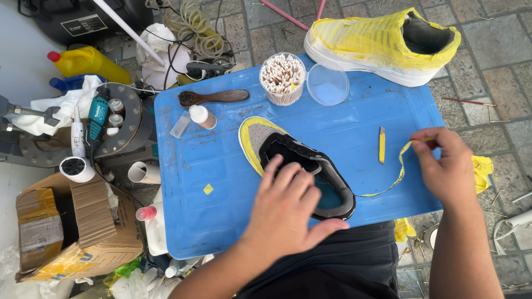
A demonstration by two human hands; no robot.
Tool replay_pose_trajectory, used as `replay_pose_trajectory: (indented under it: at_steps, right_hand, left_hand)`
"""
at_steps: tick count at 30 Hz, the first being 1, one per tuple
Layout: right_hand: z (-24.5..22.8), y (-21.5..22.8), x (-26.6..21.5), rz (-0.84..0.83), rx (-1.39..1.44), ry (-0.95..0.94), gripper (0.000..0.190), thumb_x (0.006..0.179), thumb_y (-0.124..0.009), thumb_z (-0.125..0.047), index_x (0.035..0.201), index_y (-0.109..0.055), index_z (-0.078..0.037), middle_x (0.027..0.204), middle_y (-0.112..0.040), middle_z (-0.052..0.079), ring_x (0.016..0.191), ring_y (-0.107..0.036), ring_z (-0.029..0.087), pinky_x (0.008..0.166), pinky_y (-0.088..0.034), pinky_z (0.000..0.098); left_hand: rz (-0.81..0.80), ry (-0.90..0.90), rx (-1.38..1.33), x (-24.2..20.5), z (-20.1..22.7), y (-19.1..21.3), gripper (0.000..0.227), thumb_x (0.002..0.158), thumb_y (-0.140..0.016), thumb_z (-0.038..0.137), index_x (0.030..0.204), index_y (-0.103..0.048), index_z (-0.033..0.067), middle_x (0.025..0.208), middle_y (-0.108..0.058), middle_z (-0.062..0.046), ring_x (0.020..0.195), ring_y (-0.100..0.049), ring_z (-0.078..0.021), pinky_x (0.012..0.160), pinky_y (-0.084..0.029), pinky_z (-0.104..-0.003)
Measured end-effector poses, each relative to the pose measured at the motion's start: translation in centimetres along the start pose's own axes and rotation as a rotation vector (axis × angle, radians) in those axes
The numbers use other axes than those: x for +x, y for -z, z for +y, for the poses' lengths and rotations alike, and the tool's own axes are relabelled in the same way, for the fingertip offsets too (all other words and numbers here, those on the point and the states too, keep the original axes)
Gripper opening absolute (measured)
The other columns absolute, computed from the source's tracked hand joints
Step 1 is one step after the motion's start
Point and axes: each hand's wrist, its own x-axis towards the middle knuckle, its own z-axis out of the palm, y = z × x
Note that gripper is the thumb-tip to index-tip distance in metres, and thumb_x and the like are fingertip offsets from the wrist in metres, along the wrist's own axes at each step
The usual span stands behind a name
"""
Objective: The person removes yellow masking tape from a white sneaker on a blue workbench. They peel tape from the upper, sole, and interior, then use a utility knife to lift edges and cut remaining pieces. A second taped sneaker remains on the bench.
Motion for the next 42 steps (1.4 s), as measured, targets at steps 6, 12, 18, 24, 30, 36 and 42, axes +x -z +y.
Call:
replay_pose_trajectory:
  at_steps: [6, 12, 18, 24, 30, 36, 42]
  right_hand:
    - [-1.4, -1.0, 0.7, -0.129, 0.044, 0.244, 0.025, 0.087, -0.056, 0.014, 0.095, -0.071, -0.004, 0.102, -0.069, 0.010, 0.098, -0.068, 0.026, 0.084, -0.054, 0.0345]
    - [0.6, -1.9, 2.7, 0.029, -0.077, 0.215, 0.018, 0.098, -0.057, 0.012, 0.093, -0.068, -0.001, 0.095, -0.065, 0.013, 0.086, -0.067, 0.027, 0.078, -0.053, 0.0349]
    - [2.0, -3.2, 4.4, 0.049, -0.162, 0.223, 0.019, 0.101, -0.057, 0.009, 0.089, -0.068, 0.000, 0.094, -0.064, 0.014, 0.083, -0.065, 0.030, 0.077, -0.052, 0.0376]
    - [3.4, -3.7, 4.9, 0.105, -0.215, 0.181, 0.021, 0.098, -0.054, 0.011, 0.090, -0.070, -0.001, 0.093, -0.064, 0.016, 0.085, -0.065, 0.031, 0.078, -0.052, 0.0391]
    - [5.3, -3.6, 4.4, 0.181, -0.296, 0.148, 0.024, 0.094, -0.050, 0.011, 0.088, -0.070, -0.002, 0.091, -0.063, 0.016, 0.081, -0.062, 0.031, 0.078, -0.050, 0.0406]
    - [11.2, -1.2, 4.6, 0.319, -0.392, 0.138, 0.021, 0.092, -0.048, 0.011, 0.085, -0.063, 0.000, 0.091, -0.063, 0.016, 0.081, -0.061, 0.031, 0.079, -0.051, 0.0411]
    - [21.9, -0.1, 5.2, 0.299, -0.083, -0.151, 0.030, 0.115, -0.031, 0.002, 0.095, -0.052, -0.001, 0.092, -0.063, 0.011, 0.080, -0.061, 0.018, 0.074, -0.051, 0.0335]
  left_hand:
    - [-0.072, 0.147, -0.153, -0.1, 2.8, -4.2, 0.049, 0.094, -0.075, 0.049, 0.096, -0.061, 0.0019, 0.086, -0.060, -0.010, 0.078, -0.063, -0.0277, 0.073, -0.050, -0.041]
    - [-0.138, 0.159, -0.235, -2.2, 1.7, -3.0, 0.024, 0.090, -0.071, 0.024, 0.096, -0.060, 0.0044, 0.079, -0.059, -0.008, 0.065, -0.062, -0.0263, 0.061, -0.046, -0.039]
    - [-0.241, 0.167, -0.213, -5.0, -0.3, 2.1, 0.026, 0.068, -0.070, 0.016, 0.090, -0.059, 0.0063, 0.075, -0.060, -0.008, 0.073, -0.062, -0.0295, 0.070, -0.043, -0.043]
    - [-0.329, 0.277, -0.130, -6.7, -3.2, 6.5, 0.026, 0.055, -0.067, 0.012, 0.079, -0.061, 0.0054, 0.071, -0.060, -0.008, 0.075, -0.060, -0.0301, 0.074, -0.041, -0.043]
    - [-0.387, 0.332, -0.094, -7.3, -5.3, 8.1, 0.012, 0.051, -0.068, 0.009, 0.057, -0.057, 0.0049, 0.067, -0.056, -0.008, 0.077, -0.056, -0.0279, 0.081, -0.042, -0.041]
    - [-0.299, 0.293, -0.015, -7.8, -6.7, 8.7, 0.009, 0.051, -0.067, 0.006, 0.055, -0.059, 0.0045, 0.067, -0.055, -0.007, 0.079, -0.057, -0.0267, 0.084, -0.042, -0.042]
    - [-0.241, 0.239, 0.058, -8.5, -7.9, 8.7, 0.007, 0.053, -0.066, 0.006, 0.057, -0.061, 0.0047, 0.072, -0.058, -0.005, 0.085, -0.059, -0.0251, 0.085, -0.042, -0.041]
